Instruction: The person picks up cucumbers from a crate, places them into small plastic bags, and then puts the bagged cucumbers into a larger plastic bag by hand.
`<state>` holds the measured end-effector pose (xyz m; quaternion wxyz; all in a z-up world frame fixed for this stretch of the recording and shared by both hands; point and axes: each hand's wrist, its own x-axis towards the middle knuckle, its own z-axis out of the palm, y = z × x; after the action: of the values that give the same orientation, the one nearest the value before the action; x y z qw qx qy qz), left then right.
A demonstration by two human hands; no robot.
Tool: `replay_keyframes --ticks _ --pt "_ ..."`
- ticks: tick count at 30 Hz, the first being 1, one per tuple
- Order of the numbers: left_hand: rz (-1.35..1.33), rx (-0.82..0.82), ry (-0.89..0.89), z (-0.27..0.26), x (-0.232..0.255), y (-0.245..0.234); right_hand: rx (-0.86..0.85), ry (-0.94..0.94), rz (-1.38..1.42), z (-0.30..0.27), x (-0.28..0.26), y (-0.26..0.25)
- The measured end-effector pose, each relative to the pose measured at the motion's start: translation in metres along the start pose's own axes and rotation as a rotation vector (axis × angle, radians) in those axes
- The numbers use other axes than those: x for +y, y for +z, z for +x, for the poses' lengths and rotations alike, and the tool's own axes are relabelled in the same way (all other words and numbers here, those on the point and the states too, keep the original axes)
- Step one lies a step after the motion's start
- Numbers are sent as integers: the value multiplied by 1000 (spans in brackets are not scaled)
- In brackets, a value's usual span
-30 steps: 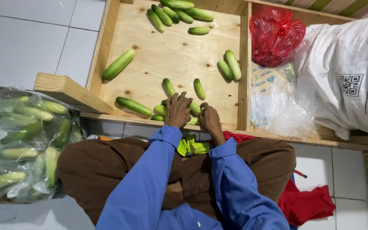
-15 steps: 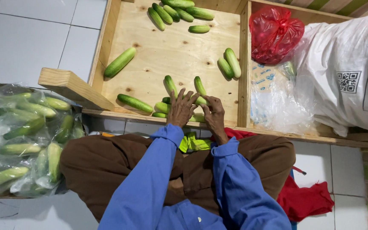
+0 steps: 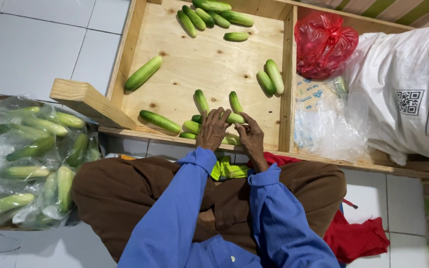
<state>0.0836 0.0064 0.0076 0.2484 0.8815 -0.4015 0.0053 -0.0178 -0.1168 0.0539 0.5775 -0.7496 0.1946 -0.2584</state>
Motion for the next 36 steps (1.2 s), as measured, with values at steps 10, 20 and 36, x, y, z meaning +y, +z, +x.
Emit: replay_keyframes --ticks 10,20,36 --pt "-143 152 -134 -1 12 -24 185 -301 -364 -14 -19 2" --pt "-390 188 -293 -2 19 -44 -197 -179 -1282 -120 -6 14" --pt "-617 384 -466 0 6 -30 -538 21 -402 -105 -44 4"
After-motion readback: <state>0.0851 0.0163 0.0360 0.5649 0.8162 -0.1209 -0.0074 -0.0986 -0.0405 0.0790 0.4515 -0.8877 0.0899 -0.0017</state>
